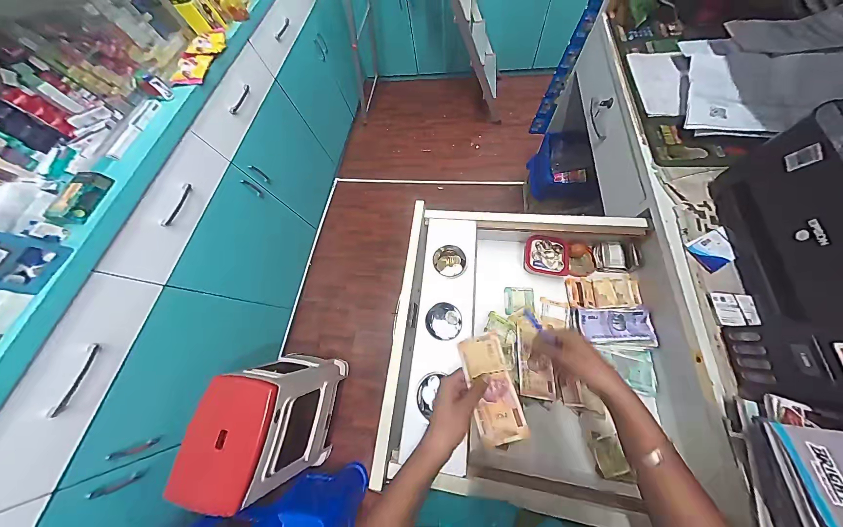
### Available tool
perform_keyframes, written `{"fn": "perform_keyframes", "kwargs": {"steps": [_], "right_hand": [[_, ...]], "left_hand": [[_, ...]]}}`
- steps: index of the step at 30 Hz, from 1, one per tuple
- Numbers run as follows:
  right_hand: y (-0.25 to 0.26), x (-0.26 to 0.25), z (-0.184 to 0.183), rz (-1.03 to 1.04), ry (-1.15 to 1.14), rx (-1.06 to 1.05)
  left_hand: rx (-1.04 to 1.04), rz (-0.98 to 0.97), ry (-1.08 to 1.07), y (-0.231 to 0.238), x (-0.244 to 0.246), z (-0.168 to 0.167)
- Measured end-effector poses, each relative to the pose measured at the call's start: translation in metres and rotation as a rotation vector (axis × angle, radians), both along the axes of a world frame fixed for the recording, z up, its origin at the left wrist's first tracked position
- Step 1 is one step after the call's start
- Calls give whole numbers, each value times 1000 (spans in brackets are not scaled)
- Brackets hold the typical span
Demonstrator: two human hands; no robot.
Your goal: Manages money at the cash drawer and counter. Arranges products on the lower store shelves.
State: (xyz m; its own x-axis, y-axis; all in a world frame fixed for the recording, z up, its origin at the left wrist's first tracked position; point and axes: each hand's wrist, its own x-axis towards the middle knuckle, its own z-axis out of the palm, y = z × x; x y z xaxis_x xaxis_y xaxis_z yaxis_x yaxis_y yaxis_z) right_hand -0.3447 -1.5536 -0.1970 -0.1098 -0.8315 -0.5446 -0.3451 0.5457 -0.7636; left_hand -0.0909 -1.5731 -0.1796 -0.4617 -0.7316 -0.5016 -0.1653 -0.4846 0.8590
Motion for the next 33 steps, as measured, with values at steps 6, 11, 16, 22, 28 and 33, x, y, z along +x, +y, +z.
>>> {"fn": "perform_keyframes", "kwargs": {"steps": [6,11,16,22,28,33], "right_hand": [[-104,-61,-36,-262,444,-128],[-167,53,-22,253,368,-124],[-217,103,-32,566,695,-100],[-203,98,-27,405,660,-112],[-123,103,4,474,413,-3],[-93,93,-10,298,385,-53]], "left_hand": [[10,216,-133,-12,80,4],[55,378,-208,-1,131,-3],[87,340,-239,10,142,7],[105,338,-262,26,163,3],[89,304,-263,29,169,0],[59,265,-325,23,161,6]]}}
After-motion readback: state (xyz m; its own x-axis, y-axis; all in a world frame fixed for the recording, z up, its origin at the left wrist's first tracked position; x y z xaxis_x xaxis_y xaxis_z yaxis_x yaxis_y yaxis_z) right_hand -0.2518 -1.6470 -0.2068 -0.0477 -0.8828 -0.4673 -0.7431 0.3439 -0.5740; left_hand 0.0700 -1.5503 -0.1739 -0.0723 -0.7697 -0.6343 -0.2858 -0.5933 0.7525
